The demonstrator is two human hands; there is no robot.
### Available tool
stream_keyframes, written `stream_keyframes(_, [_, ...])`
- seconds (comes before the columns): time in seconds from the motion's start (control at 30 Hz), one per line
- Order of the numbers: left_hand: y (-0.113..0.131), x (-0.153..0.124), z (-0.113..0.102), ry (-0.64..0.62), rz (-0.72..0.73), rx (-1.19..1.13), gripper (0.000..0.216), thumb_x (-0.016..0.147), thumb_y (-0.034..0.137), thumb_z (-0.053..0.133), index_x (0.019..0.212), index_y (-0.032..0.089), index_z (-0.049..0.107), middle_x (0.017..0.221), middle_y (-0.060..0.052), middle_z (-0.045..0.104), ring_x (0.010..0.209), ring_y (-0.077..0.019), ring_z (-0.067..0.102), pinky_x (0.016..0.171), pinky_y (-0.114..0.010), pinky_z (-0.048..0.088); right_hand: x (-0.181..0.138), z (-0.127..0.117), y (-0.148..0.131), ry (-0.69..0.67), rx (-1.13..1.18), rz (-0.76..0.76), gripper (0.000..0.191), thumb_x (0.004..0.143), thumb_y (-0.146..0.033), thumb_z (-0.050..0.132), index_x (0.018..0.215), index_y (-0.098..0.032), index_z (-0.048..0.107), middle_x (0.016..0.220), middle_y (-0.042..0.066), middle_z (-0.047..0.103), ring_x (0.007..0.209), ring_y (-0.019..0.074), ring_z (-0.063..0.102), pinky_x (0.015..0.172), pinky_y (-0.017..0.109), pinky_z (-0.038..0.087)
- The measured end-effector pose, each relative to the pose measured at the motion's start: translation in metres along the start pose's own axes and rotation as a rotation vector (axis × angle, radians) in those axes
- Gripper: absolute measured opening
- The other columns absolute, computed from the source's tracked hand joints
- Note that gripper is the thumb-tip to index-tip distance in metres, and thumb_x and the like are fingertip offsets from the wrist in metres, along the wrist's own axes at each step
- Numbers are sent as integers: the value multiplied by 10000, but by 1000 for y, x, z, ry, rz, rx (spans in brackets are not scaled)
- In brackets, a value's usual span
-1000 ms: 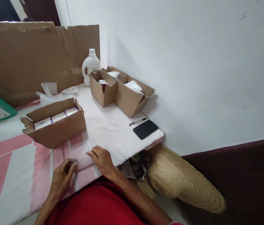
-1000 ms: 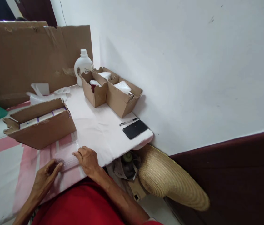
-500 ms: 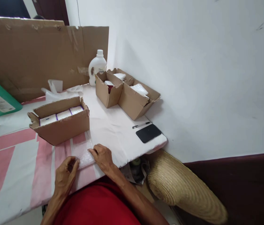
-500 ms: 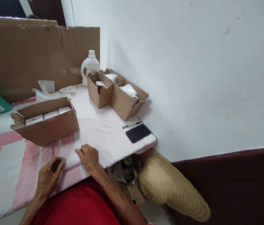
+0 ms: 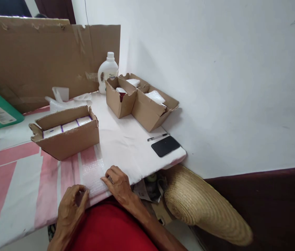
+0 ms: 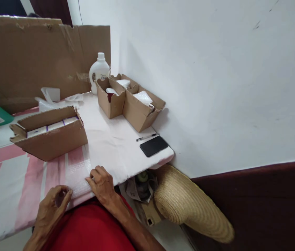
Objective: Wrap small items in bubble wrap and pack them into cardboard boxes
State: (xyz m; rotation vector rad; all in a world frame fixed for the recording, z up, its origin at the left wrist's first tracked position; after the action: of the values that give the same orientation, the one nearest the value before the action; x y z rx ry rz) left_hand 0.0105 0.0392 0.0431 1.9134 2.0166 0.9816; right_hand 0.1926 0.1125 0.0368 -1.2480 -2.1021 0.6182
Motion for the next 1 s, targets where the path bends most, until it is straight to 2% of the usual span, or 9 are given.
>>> stream_keyframes(0.17, [2,-9,7,-31,82,65,226,943,441,544,874,242,624,808,-20,682,764,-196,663,701,-318,559,-7,9,3,-39,-50,9,213,885,-176,752,768,-224,580,854,14,638,887,207,586,818,322,504])
stream_keyframes(0.3, [17,-14,-9,143,99,226,364,954,415,546,1245,197,571,1091,-112,693,954,-256,676,825,-402,551,-10,14,7,-43,-68,56,196,867,-166,760,816,-225,580,889,19,625,911,222,570,839,354,517])
stream_keyframes(0.37, [33,-16,-9,147,219,287,448,950,364,575,1369,215,519,1216,-136,678,1077,-279,657,918,-434,512,-10,12,8,-15,-35,82,175,868,-174,754,939,-223,602,968,33,628,947,231,575,837,368,531])
stream_keyframes(0.43, [45,-19,1,62,372,301,442,940,347,606,1365,242,547,1253,-116,687,1151,-279,639,973,-427,480,-10,7,7,25,8,74,257,890,-174,721,1114,-218,602,1073,61,632,1008,244,583,873,395,538])
stream_keyframes(0.5, [45,-20,11,-26,453,289,412,937,364,619,1329,240,585,1254,-97,700,1164,-263,643,970,-392,488,-11,4,1,19,26,-15,322,922,-185,687,1228,-210,590,1183,93,640,1085,257,579,944,426,519])
stream_keyframes(0.6, [34,-19,16,-59,468,264,360,954,331,594,1298,225,609,1242,-91,711,1139,-232,662,932,-346,516,-18,8,-9,-92,0,-220,323,929,-331,721,1217,-213,635,1289,98,661,1198,284,544,1021,457,467])
stream_keyframes(0.7, [27,-17,18,-61,488,257,351,951,285,583,1293,217,614,1240,-94,717,1122,-218,673,910,-328,530,-24,12,-9,-191,-53,-304,496,885,-482,755,1271,-204,617,1363,99,647,1271,293,505,1071,458,425])
stream_keyframes(0.87, [30,-12,14,-57,545,251,385,904,173,547,1280,191,628,1200,-98,736,1073,-213,691,879,-324,542,-20,13,-8,-274,-116,-324,422,908,-317,737,1289,-192,603,1362,94,648,1213,269,537,1023,416,440])
stream_keyframes(1.0, [25,-3,7,-69,493,113,328,914,175,521,1202,222,671,1053,-55,773,935,-186,719,809,-294,558,-12,10,-8,-255,-64,-318,251,900,-202,676,1150,-183,659,1155,77,723,1092,248,592,955,403,458])
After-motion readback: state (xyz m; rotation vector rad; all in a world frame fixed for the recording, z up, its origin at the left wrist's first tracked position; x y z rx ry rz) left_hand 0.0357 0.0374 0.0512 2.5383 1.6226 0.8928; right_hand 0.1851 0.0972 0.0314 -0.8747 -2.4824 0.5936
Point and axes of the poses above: each hand's wrist, its own x-axis towards the middle knuckle, its own z-axis out of the palm, y = z × x, the point moved 9 cm from there along x, towards the middle knuckle
